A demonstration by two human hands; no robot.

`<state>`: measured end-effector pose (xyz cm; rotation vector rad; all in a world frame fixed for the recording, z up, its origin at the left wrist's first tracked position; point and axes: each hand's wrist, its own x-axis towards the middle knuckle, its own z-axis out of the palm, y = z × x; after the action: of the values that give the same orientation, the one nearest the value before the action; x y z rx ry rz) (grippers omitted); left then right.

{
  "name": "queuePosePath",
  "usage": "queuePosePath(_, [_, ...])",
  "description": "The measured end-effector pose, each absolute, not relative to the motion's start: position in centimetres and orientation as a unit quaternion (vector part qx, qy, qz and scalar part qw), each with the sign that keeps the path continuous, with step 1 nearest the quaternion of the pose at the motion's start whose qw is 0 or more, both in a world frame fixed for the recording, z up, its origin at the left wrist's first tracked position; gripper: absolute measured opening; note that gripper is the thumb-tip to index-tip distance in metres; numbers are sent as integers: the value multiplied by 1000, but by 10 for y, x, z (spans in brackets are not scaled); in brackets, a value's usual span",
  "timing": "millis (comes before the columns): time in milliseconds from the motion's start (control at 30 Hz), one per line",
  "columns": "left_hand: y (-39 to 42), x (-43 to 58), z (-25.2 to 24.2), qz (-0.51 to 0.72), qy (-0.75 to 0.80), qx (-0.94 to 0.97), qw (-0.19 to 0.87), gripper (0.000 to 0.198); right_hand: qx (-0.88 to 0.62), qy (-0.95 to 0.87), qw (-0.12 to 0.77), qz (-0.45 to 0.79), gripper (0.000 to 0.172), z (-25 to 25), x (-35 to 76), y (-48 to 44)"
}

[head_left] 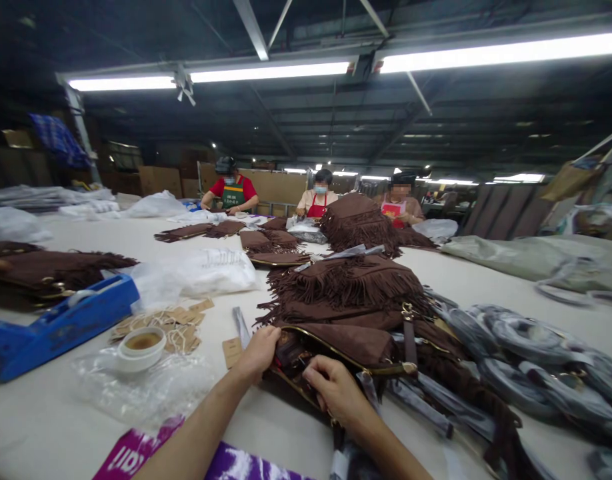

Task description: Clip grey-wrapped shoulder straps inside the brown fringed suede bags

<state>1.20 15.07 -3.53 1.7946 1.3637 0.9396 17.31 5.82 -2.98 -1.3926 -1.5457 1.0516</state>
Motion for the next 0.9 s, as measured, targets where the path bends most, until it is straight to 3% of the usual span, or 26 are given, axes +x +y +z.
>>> queuePosePath(133, [149, 12, -36, 377, 514, 684, 356, 25, -523, -578, 403, 480, 33, -27, 168, 63])
queuePosePath(233, [144, 14, -31, 399, 485, 689, 363, 10, -513, -557, 419, 501, 40, -25, 170, 62])
queuePosePath(400, [138, 15, -21, 400, 408, 720, 393, 18, -509, -537, 424, 523, 47, -26, 174, 62])
queuePosePath(600, [133, 7, -14, 281, 364, 811, 361, 24, -532, -554, 400, 500, 37, -28, 176, 63])
queuePosePath(767, [130, 6, -18, 250, 372, 827, 341, 29, -571, -622, 369, 388, 19, -27, 182, 59])
queuePosePath(900, [132, 9, -20, 241, 392, 816, 348, 30, -599, -658, 337, 307, 18, -22, 178, 56])
